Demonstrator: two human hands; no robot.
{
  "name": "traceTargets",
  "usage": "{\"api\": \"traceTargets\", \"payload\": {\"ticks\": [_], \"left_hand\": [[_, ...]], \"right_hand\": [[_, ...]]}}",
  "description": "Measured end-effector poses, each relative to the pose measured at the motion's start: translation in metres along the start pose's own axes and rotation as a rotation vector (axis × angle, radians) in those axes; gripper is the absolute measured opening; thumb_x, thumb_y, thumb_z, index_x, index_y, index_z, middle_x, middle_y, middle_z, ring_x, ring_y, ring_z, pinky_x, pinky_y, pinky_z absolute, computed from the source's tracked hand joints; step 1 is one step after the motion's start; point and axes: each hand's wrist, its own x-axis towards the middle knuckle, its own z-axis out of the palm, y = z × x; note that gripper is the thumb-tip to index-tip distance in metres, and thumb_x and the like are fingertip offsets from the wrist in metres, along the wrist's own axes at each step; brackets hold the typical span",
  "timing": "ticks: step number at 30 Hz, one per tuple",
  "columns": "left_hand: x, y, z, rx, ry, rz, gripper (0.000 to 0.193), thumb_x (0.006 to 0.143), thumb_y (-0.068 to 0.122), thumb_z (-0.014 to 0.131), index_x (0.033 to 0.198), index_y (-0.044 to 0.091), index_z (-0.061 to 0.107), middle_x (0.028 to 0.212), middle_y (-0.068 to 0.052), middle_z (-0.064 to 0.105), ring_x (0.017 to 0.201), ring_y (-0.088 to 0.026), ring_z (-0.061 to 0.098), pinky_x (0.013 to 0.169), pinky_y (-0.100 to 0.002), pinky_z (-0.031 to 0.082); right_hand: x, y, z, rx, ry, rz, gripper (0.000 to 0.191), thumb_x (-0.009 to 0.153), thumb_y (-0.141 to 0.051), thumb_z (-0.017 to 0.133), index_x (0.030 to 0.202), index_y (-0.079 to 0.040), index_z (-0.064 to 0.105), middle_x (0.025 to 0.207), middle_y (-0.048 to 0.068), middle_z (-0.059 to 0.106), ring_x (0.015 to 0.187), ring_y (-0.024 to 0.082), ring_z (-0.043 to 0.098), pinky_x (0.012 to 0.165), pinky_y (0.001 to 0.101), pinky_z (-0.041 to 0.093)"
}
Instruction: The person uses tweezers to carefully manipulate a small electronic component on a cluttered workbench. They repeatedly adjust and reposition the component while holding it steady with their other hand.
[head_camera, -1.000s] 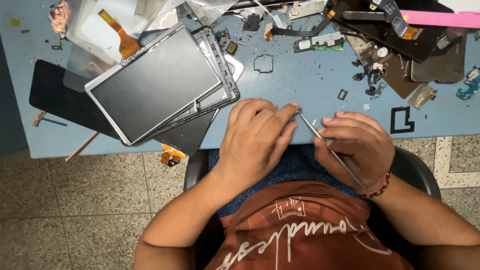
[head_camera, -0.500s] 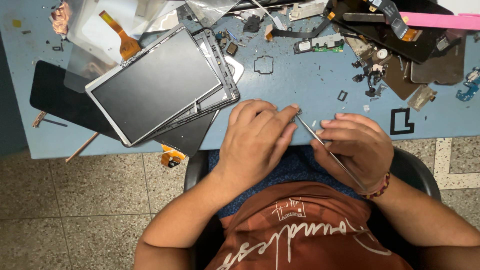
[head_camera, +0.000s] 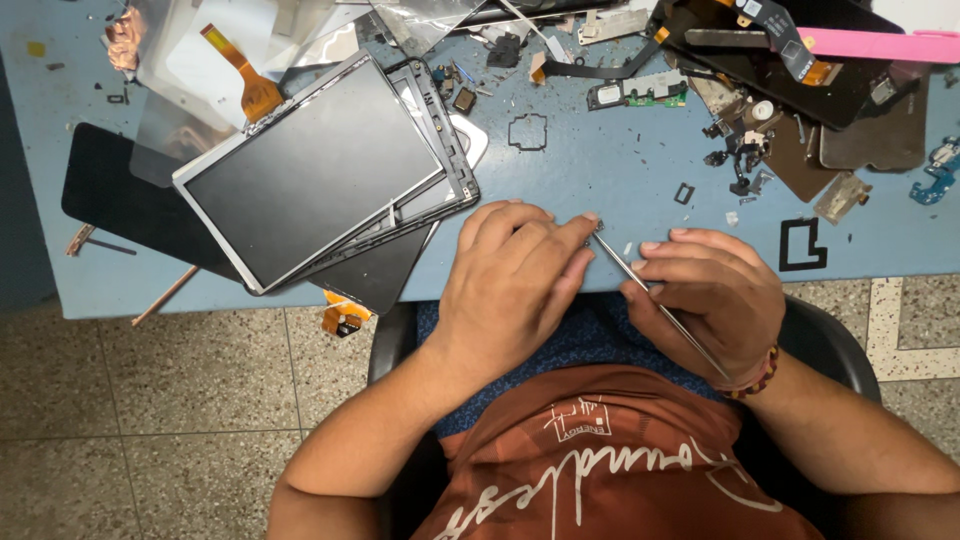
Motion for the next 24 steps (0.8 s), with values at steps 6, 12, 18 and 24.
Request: {"api": "traceTargets", "payload": {"ticks": [6, 12, 18, 24], "left_hand": [[0.0009, 0.0006, 0.0009, 0.002, 0.003, 0.002, 0.033, 0.093, 0.01, 0.079, 0.124, 0.005, 0.069, 0.096, -0.005, 0.061, 0.104, -0.025, 0.061, 0.102, -0.041, 0.046], [0.0008, 0.0003, 0.0002, 0.004, 0.003, 0.007, 0.032, 0.093, 0.01, 0.079, 0.123, 0.005, 0.069, 0.097, -0.004, 0.062, 0.103, -0.025, 0.061, 0.104, -0.041, 0.046], [0.0012, 0.0008, 0.0006, 0.0, 0.002, 0.006, 0.031, 0.094, 0.01, 0.078, 0.123, 0.005, 0.069, 0.096, -0.004, 0.062, 0.103, -0.024, 0.062, 0.103, -0.041, 0.046], [0.0007, 0.0002, -0.0001, -0.001, -0.001, 0.007, 0.03, 0.094, 0.01, 0.078, 0.123, 0.005, 0.069, 0.096, -0.004, 0.062, 0.103, -0.024, 0.062, 0.104, -0.041, 0.046]], "right_hand": [[-0.0004, 0.0003, 0.0002, 0.005, 0.008, -0.002, 0.026, 0.084, -0.006, 0.086, 0.087, -0.01, 0.061, 0.1, 0.007, 0.075, 0.102, 0.023, 0.074, 0.099, 0.0447, 0.058], [-0.0008, 0.0012, 0.0017, -0.004, 0.011, -0.021, 0.028, 0.084, -0.008, 0.087, 0.092, -0.01, 0.06, 0.101, 0.006, 0.075, 0.103, 0.022, 0.074, 0.099, 0.0441, 0.058], [-0.0012, 0.0024, 0.0033, -0.002, 0.034, -0.031, 0.03, 0.084, -0.009, 0.088, 0.094, -0.011, 0.06, 0.102, 0.006, 0.075, 0.102, 0.021, 0.074, 0.099, 0.0437, 0.059], [-0.0015, 0.0021, 0.0038, -0.007, 0.033, -0.035, 0.03, 0.083, -0.008, 0.088, 0.094, -0.011, 0.06, 0.102, 0.006, 0.075, 0.102, 0.022, 0.074, 0.098, 0.044, 0.058]]}}
